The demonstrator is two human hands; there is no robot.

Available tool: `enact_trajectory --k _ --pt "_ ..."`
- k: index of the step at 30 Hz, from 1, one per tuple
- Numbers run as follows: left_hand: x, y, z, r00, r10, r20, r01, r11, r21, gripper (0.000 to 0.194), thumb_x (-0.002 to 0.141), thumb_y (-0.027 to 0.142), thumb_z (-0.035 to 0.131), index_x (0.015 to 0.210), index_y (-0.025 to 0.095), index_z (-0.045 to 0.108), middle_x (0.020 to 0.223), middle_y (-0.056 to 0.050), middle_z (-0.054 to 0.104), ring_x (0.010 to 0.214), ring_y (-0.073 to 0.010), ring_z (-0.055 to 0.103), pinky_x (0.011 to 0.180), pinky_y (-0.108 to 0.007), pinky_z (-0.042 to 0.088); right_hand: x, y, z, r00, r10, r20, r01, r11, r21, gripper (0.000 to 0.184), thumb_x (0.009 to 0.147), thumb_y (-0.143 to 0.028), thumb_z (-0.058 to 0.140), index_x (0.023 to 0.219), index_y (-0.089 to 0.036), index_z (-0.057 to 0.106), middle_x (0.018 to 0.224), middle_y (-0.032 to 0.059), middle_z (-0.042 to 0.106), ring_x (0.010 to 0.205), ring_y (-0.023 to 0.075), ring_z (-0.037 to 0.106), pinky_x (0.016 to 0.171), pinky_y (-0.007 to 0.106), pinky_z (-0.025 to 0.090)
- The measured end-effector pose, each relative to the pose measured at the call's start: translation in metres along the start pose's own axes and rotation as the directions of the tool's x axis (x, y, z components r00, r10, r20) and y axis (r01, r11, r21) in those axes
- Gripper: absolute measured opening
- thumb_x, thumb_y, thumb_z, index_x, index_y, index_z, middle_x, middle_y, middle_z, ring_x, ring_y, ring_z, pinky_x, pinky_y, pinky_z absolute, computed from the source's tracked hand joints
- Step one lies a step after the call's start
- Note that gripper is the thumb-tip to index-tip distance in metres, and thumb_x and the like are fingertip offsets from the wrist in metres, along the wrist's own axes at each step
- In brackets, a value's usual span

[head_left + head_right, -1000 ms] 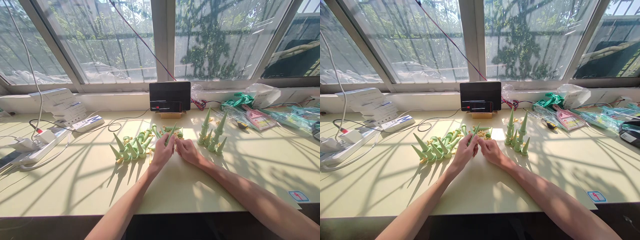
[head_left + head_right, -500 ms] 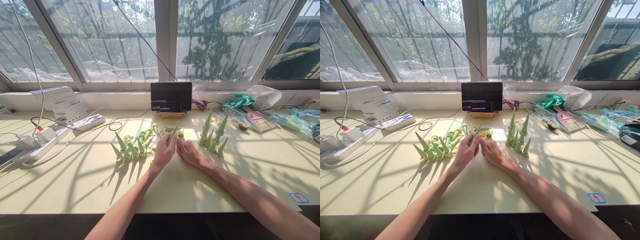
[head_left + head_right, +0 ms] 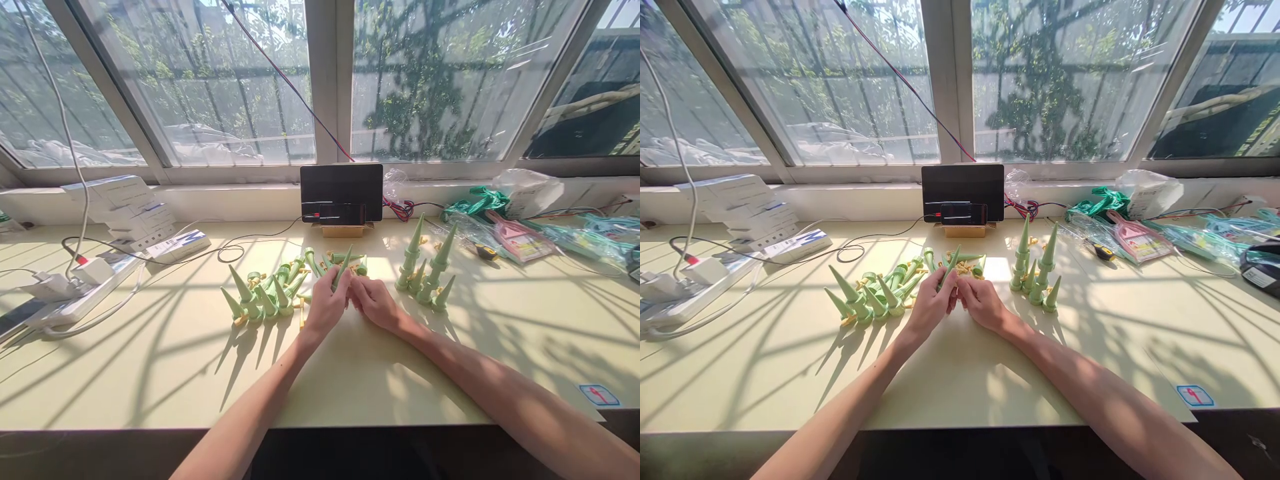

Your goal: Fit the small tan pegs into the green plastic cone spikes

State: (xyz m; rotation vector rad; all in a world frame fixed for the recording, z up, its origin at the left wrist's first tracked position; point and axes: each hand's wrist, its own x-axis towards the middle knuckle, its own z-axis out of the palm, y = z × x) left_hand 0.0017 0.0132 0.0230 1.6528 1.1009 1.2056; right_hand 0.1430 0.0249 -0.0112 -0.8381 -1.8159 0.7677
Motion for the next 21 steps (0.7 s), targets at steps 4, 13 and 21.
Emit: enact_trajectory --k 4,13,21 --pt "-0.0001 -0.0004 -0.0006 1.0 -0.007 0.004 0.007 1.0 0.008 0.037 0.097 0.049 0.046 0.073 0.021 0.043 0.052 0.006 0.045 0.046 -0.0095 0.045 0.049 -0.023 0.037 -0.0003 0.0029 0.0006 1.0 0.01 -0.016 -0.01 1.0 0.005 0.057 0.104 -0.053 0.032 0.059 -0.02 0.045 0.05 -0.0025 0.048 0.048 0.0107 0.045 0.052 0.024 0.039" --pt "-0.0005 -0.0004 -0.0004 1.0 -0.014 0.002 0.014 1.0 -0.004 0.039 0.096 0.051 0.047 0.073 0.021 0.043 0.051 0.006 0.046 0.045 -0.0094 0.045 0.049 -0.023 0.038 -0.0009 0.0063 0.0016 0.998 0.046 -0.038 -0.047 0.998 -0.047 0.063 0.103 -0.057 0.03 0.054 -0.02 0.045 0.046 -0.0019 0.046 0.044 0.0109 0.045 0.05 0.025 0.039" --pt "-0.001 0.0005 -0.001 1.0 -0.018 0.012 0.019 1.0 -0.014 0.037 0.097 0.051 0.047 0.074 0.021 0.045 0.052 0.006 0.046 0.046 -0.0094 0.044 0.049 -0.023 0.037 -0.0015 0.0063 0.0014 0.997 0.07 -0.037 -0.071 0.996 -0.046 0.064 0.102 -0.059 0.03 0.053 -0.02 0.044 0.046 -0.0015 0.046 0.045 0.0111 0.045 0.049 0.025 0.038"
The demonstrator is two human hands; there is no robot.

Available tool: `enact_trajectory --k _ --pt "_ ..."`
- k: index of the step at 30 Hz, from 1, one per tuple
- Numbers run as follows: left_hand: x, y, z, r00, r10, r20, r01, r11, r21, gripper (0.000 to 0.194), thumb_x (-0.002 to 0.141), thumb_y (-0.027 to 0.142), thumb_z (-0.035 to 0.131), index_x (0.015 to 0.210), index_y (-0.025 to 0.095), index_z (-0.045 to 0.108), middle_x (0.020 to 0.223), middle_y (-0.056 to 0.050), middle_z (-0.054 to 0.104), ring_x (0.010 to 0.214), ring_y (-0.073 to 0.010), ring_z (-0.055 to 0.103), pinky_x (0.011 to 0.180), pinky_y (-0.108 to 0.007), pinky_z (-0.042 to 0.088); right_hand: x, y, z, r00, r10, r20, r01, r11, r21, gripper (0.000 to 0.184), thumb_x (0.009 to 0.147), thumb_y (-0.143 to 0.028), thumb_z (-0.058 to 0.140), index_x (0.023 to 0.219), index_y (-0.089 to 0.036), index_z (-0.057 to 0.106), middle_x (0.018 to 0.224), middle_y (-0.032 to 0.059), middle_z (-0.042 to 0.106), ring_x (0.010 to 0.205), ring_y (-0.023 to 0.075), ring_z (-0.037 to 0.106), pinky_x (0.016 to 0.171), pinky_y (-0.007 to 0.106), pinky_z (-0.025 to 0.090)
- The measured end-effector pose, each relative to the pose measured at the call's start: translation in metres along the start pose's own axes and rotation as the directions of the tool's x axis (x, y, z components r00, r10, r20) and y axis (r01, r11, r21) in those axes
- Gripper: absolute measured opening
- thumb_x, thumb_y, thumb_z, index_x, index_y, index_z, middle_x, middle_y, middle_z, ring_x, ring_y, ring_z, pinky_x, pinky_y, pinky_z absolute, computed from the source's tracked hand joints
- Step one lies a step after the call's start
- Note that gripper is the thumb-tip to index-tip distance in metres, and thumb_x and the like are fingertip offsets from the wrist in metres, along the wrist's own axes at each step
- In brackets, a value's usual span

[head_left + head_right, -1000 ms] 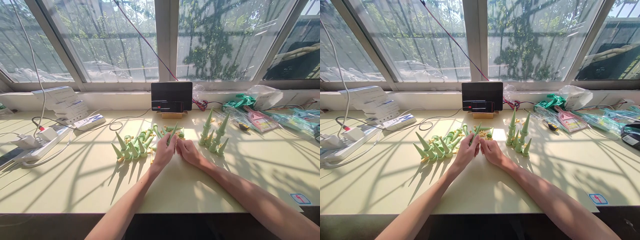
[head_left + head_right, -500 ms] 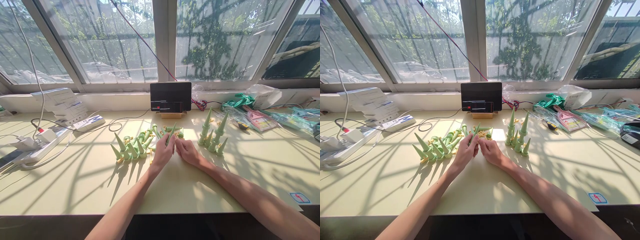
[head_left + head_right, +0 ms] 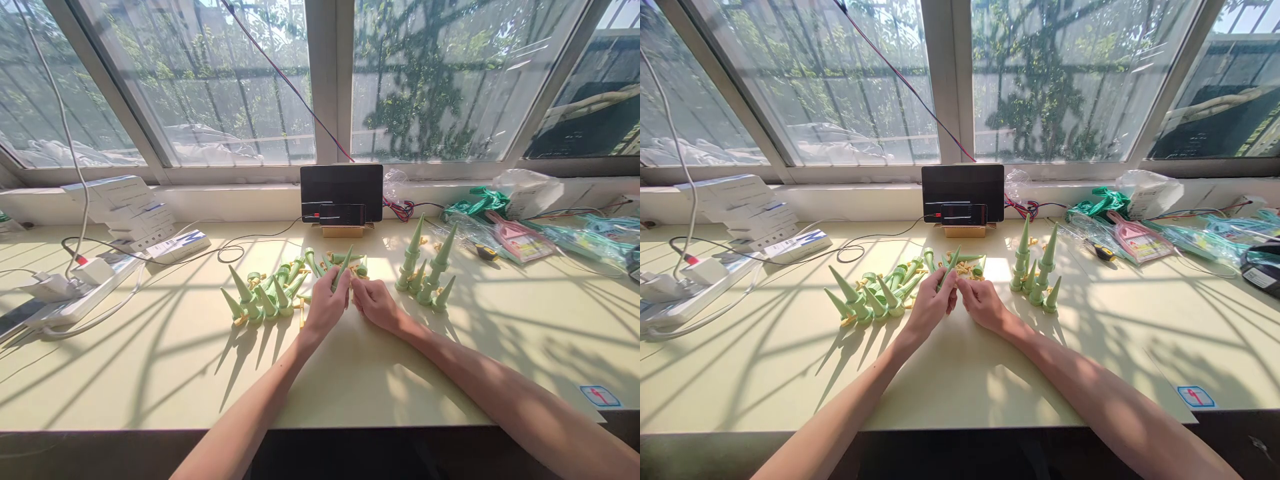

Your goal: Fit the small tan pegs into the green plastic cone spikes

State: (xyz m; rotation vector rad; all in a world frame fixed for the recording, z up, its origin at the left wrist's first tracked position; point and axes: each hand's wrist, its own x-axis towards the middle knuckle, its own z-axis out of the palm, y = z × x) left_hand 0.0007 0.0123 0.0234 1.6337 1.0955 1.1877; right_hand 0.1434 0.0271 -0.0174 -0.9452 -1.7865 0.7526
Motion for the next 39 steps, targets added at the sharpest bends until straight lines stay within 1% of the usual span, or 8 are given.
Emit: enact_trajectory --k 9,15,21,26,32,39 --pt "-0.0005 0.0009 0.0004 1.0 0.006 -0.001 -0.006 1.0 0.004 0.038 0.096 0.051 0.047 0.074 0.021 0.044 0.052 0.006 0.046 0.045 -0.0098 0.045 0.049 -0.024 0.037 -0.0003 -0.0001 -0.0002 1.0 0.018 -0.005 -0.018 1.0 -0.01 0.066 0.101 -0.061 0.029 0.052 -0.02 0.045 0.044 -0.0006 0.047 0.044 0.0119 0.046 0.049 0.026 0.039" --pt "-0.0001 0.0003 0.0003 1.0 0.016 0.0 -0.016 1.0 0.014 0.037 0.097 0.051 0.047 0.074 0.021 0.044 0.051 0.006 0.046 0.045 -0.0097 0.044 0.049 -0.024 0.038 -0.0005 0.0005 -0.0008 1.0 0.01 -0.009 -0.01 1.0 -0.002 0.065 0.102 -0.059 0.03 0.052 -0.021 0.045 0.045 -0.0008 0.046 0.045 0.012 0.045 0.049 0.026 0.039" --pt "0.0 -0.0004 0.0003 1.0 0.014 0.016 -0.014 1.0 -0.028 0.038 0.096 0.052 0.048 0.075 0.021 0.045 0.053 0.006 0.047 0.045 -0.0096 0.044 0.047 -0.024 0.037 -0.0002 0.0013 -0.0008 1.0 0.012 -0.009 -0.012 1.0 0.0 0.065 0.102 -0.06 0.029 0.052 -0.021 0.045 0.046 -0.0009 0.047 0.045 0.0122 0.046 0.049 0.026 0.039" --pt "0.0004 0.0004 0.0001 1.0 0.014 0.019 -0.014 0.999 -0.033 0.036 0.096 0.051 0.049 0.075 0.021 0.045 0.053 0.006 0.046 0.045 -0.0093 0.044 0.047 -0.023 0.037 0.0003 0.0014 -0.0007 1.0 0.008 -0.009 -0.008 1.0 0.013 0.065 0.102 -0.06 0.03 0.052 -0.02 0.045 0.045 -0.0011 0.047 0.045 0.0118 0.046 0.049 0.025 0.039" --pt "0.0007 -0.0006 -0.0003 1.0 0.011 0.007 -0.011 1.0 -0.018 0.036 0.095 0.051 0.049 0.075 0.021 0.045 0.053 0.006 0.047 0.045 -0.0095 0.044 0.048 -0.024 0.037 0.0004 0.0 -0.0015 0.998 0.056 0.043 -0.058 0.997 0.043 0.068 0.101 -0.062 0.03 0.05 -0.021 0.046 0.044 -0.0001 0.048 0.046 0.0128 0.047 0.052 0.026 0.041" --pt "0.0007 0.0017 -0.0007 1.0 0.01 0.0 -0.01 1.0 0.012 0.037 0.095 0.05 0.05 0.073 0.021 0.043 0.051 0.007 0.044 0.044 -0.0092 0.043 0.049 -0.024 0.037 0.0016 -0.0027 -0.0027 0.994 0.063 0.092 -0.064 0.998 0.012 0.073 0.102 -0.062 0.023 0.047 -0.021 0.048 0.044 0.0012 0.05 0.046 0.0133 0.049 0.053 0.027 0.042"
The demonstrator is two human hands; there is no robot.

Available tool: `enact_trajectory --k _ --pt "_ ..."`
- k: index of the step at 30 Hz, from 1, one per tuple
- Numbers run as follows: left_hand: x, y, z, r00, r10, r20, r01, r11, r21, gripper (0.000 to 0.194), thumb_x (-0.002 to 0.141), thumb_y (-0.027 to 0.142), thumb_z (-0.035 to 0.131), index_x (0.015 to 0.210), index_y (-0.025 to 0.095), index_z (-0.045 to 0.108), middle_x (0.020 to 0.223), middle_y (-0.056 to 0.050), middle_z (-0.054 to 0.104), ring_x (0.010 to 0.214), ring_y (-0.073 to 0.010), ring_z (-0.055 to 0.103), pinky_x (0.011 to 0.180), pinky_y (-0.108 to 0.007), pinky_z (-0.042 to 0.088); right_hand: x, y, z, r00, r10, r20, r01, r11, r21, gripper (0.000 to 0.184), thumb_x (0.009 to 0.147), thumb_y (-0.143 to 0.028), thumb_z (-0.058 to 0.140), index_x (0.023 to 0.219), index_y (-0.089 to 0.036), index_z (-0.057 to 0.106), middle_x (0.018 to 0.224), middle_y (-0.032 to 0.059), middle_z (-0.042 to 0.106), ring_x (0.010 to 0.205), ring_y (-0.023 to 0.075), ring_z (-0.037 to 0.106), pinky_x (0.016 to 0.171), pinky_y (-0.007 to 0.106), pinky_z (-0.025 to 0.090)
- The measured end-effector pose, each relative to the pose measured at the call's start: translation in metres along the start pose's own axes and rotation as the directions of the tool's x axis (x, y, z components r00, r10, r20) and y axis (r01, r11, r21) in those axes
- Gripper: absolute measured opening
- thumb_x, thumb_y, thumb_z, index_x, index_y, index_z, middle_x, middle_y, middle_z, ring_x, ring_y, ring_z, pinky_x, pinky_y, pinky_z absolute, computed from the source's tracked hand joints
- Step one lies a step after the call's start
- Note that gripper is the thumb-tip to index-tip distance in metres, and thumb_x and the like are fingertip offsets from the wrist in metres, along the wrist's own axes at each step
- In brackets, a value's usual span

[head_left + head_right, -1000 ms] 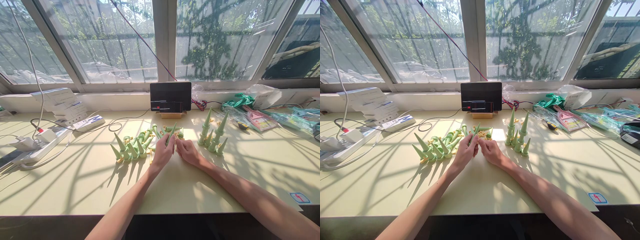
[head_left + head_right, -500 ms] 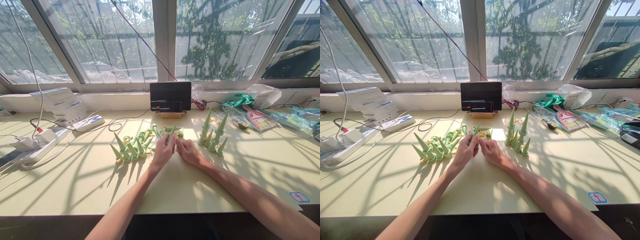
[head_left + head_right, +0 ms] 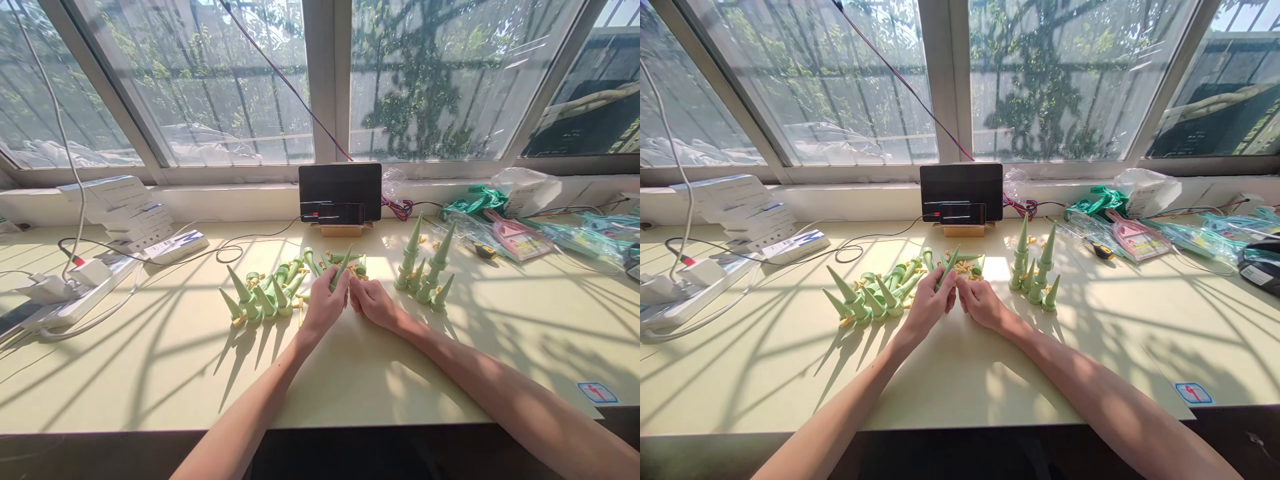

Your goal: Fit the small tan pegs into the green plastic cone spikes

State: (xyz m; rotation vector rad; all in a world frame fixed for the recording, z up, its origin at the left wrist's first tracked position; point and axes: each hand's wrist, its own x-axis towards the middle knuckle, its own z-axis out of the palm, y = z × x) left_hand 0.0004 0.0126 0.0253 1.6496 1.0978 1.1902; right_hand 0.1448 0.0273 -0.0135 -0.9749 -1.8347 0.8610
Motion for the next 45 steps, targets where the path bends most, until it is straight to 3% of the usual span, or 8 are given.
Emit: enact_trajectory --k 15,25,45 --pt "0.0002 0.0008 0.0002 1.0 0.002 0.005 -0.002 1.0 0.005 0.035 0.096 0.047 0.05 0.073 0.021 0.043 0.05 0.007 0.043 0.044 -0.0092 0.042 0.049 -0.024 0.035 -0.0012 -0.0001 0.0008 1.0 -0.004 -0.006 0.004 1.0 0.016 0.071 0.103 -0.059 0.024 0.05 -0.018 0.048 0.046 0.0015 0.049 0.048 0.0112 0.048 0.054 0.025 0.039" --pt "0.0002 -0.0004 0.0005 1.0 0.02 -0.004 -0.02 1.0 0.018 0.034 0.097 0.047 0.048 0.076 0.02 0.048 0.054 0.006 0.046 0.049 -0.0097 0.045 0.051 -0.023 0.037 -0.0019 -0.0055 -0.0005 0.996 -0.085 -0.031 0.085 0.996 0.027 0.06 0.104 -0.055 0.028 0.062 -0.02 0.052 0.054 -0.0008 0.055 0.051 0.0115 0.048 0.057 0.025 0.041" --pt "-0.0003 -0.0009 0.0005 1.0 0.004 -0.001 -0.004 1.0 0.02 0.036 0.097 0.047 0.049 0.073 0.021 0.043 0.051 0.006 0.044 0.047 -0.0092 0.044 0.051 -0.023 0.037 -0.001 -0.0011 0.0015 0.996 -0.015 -0.084 0.016 1.0 0.014 0.066 0.099 -0.066 0.03 0.053 -0.021 0.046 0.043 -0.0019 0.045 0.043 0.0115 0.043 0.049 0.026 0.037"
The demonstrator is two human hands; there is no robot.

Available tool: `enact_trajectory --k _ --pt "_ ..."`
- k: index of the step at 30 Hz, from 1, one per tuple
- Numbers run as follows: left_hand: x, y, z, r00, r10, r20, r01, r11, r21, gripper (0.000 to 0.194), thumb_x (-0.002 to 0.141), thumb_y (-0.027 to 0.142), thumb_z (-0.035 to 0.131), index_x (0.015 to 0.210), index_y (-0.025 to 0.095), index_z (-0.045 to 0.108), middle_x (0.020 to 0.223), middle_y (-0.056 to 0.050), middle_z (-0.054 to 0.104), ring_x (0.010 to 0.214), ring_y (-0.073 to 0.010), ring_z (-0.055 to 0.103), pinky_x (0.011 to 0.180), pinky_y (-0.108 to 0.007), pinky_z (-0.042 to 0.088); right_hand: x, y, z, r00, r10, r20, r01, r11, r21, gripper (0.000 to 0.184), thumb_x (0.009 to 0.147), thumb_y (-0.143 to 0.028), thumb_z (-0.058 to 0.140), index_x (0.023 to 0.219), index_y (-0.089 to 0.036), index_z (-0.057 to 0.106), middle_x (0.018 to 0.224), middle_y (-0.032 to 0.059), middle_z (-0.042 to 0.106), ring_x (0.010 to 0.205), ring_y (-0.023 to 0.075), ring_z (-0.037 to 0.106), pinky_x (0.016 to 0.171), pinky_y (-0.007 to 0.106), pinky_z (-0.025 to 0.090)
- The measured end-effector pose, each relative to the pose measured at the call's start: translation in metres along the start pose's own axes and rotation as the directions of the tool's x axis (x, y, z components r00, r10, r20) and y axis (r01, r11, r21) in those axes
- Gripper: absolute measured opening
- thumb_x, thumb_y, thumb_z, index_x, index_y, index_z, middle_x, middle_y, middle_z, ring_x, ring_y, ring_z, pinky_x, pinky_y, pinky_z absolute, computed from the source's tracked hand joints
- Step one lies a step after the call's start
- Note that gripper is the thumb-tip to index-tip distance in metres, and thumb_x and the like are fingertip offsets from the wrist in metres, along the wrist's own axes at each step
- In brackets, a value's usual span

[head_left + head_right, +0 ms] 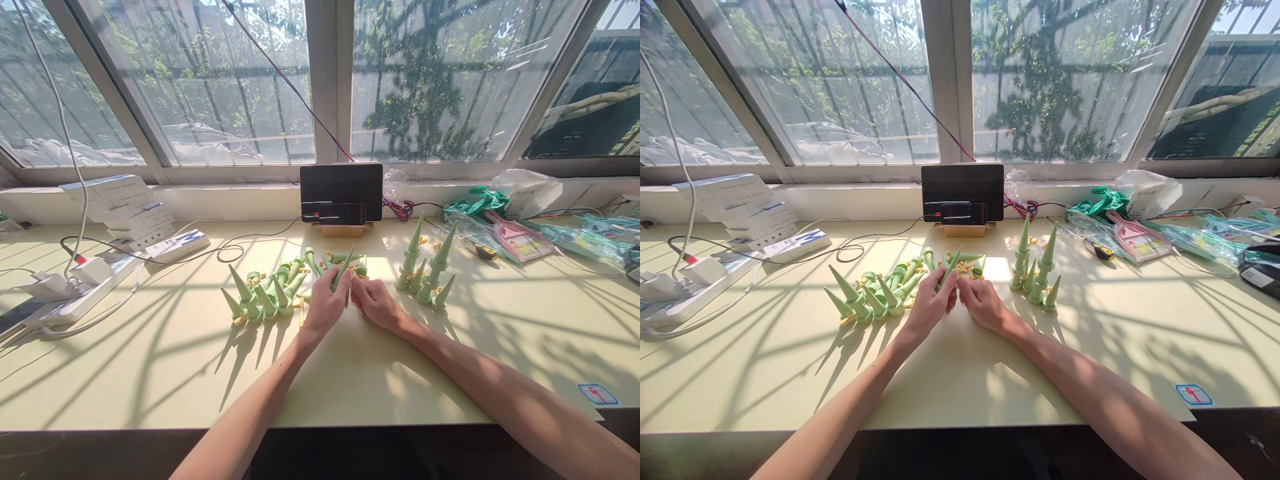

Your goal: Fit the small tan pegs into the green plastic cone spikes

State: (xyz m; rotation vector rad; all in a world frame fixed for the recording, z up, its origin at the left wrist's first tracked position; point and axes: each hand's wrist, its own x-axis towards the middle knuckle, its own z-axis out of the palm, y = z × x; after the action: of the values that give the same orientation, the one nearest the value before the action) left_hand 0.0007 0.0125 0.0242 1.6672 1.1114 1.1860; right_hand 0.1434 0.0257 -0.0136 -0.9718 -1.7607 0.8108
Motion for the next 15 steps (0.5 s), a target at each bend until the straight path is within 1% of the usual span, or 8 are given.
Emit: enact_trajectory --k 8,15 --pt "-0.0005 0.0014 0.0001 1.0 0.009 0.0 -0.009 1.0 0.009 0.035 0.097 0.046 0.048 0.073 0.021 0.044 0.051 0.007 0.043 0.046 -0.0092 0.043 0.051 -0.023 0.037 -0.0007 0.0047 0.0003 0.999 0.026 0.017 -0.026 1.0 -0.002 0.066 0.099 -0.065 0.029 0.054 -0.02 0.048 0.044 -0.0014 0.047 0.044 0.012 0.044 0.05 0.026 0.039" --pt "-0.0002 0.0023 0.0009 1.0 0.011 -0.011 -0.011 1.0 0.025 0.037 0.096 0.046 0.049 0.071 0.021 0.041 0.051 0.007 0.044 0.046 -0.0091 0.043 0.051 -0.023 0.037 -0.0009 0.0055 0.0005 1.0 0.019 0.021 -0.019 1.0 -0.001 0.069 0.099 -0.066 0.028 0.052 -0.02 0.045 0.045 -0.001 0.046 0.045 0.0113 0.044 0.05 0.025 0.038"
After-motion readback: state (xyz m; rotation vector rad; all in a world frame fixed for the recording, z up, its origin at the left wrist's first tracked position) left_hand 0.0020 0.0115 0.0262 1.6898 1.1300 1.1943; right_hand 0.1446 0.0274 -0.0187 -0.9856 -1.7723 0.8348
